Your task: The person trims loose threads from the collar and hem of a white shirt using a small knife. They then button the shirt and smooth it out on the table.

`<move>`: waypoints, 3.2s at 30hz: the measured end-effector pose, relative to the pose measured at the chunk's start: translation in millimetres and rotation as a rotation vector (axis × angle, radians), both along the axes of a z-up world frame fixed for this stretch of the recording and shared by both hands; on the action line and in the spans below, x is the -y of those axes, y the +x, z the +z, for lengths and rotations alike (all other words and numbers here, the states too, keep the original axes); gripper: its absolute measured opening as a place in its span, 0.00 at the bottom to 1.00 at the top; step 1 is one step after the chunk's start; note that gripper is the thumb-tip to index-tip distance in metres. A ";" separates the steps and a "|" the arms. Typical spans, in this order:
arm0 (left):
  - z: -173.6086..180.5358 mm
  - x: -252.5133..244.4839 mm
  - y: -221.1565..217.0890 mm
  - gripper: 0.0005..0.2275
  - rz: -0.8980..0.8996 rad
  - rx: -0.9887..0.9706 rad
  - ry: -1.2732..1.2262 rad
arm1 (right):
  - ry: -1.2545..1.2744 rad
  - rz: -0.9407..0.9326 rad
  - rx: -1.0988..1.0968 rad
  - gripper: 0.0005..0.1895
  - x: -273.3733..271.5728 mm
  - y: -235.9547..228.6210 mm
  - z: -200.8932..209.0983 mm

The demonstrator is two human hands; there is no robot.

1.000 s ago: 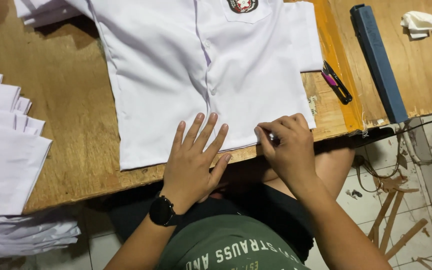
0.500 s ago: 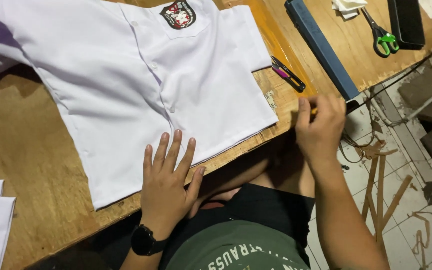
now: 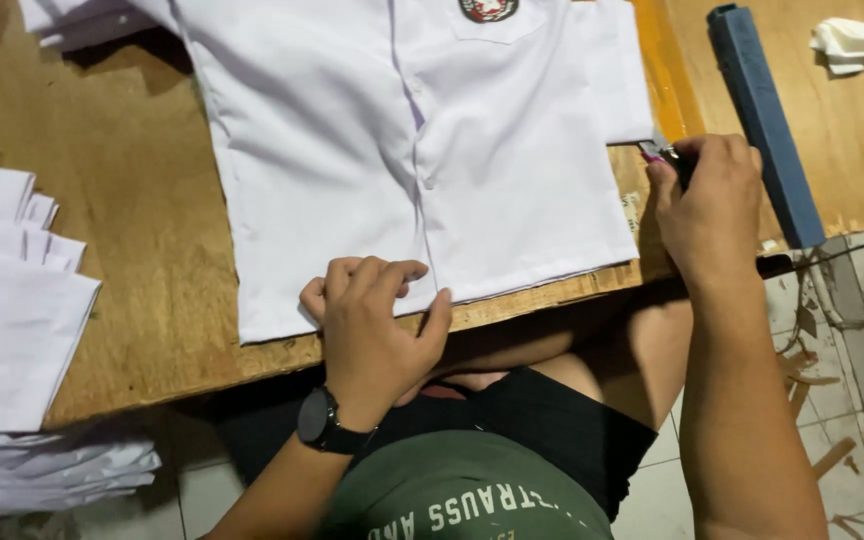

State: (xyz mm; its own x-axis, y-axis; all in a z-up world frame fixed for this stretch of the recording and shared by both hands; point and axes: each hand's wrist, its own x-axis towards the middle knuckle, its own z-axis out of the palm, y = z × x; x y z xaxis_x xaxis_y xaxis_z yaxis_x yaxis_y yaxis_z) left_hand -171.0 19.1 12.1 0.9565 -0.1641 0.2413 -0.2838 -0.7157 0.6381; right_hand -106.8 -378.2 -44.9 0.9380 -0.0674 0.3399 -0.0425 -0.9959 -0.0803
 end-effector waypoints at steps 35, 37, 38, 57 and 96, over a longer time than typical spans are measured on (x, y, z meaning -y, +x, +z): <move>6.1 3.3 8.6 0.08 -0.163 -0.294 -0.765 | 0.695 0.399 0.121 0.10 -224.9 -79.4 64.5; 5.7 2.4 10.1 0.08 -0.167 -0.286 -0.754 | 0.518 0.476 0.089 0.16 -221.2 -76.5 66.2; 4.9 1.8 11.0 0.08 -0.174 -0.285 -0.761 | 0.593 0.466 0.025 0.14 -221.3 -73.6 69.1; 9.3 0.5 16.5 0.08 -0.182 -0.346 -0.848 | 0.755 0.429 -0.095 0.12 -206.8 -56.3 87.0; 66.6 8.0 137.3 0.04 -0.228 -0.156 -0.771 | 1.387 0.729 -0.452 0.07 -176.2 105.1 121.0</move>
State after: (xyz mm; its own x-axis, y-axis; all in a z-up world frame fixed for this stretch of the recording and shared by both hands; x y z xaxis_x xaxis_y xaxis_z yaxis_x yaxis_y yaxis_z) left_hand -33.7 11.2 78.6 0.9517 -0.2005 0.2324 -0.2362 0.0051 0.9717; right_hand -1.7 -202.0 76.1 0.9072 0.4077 0.1040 0.1109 0.0067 -0.9938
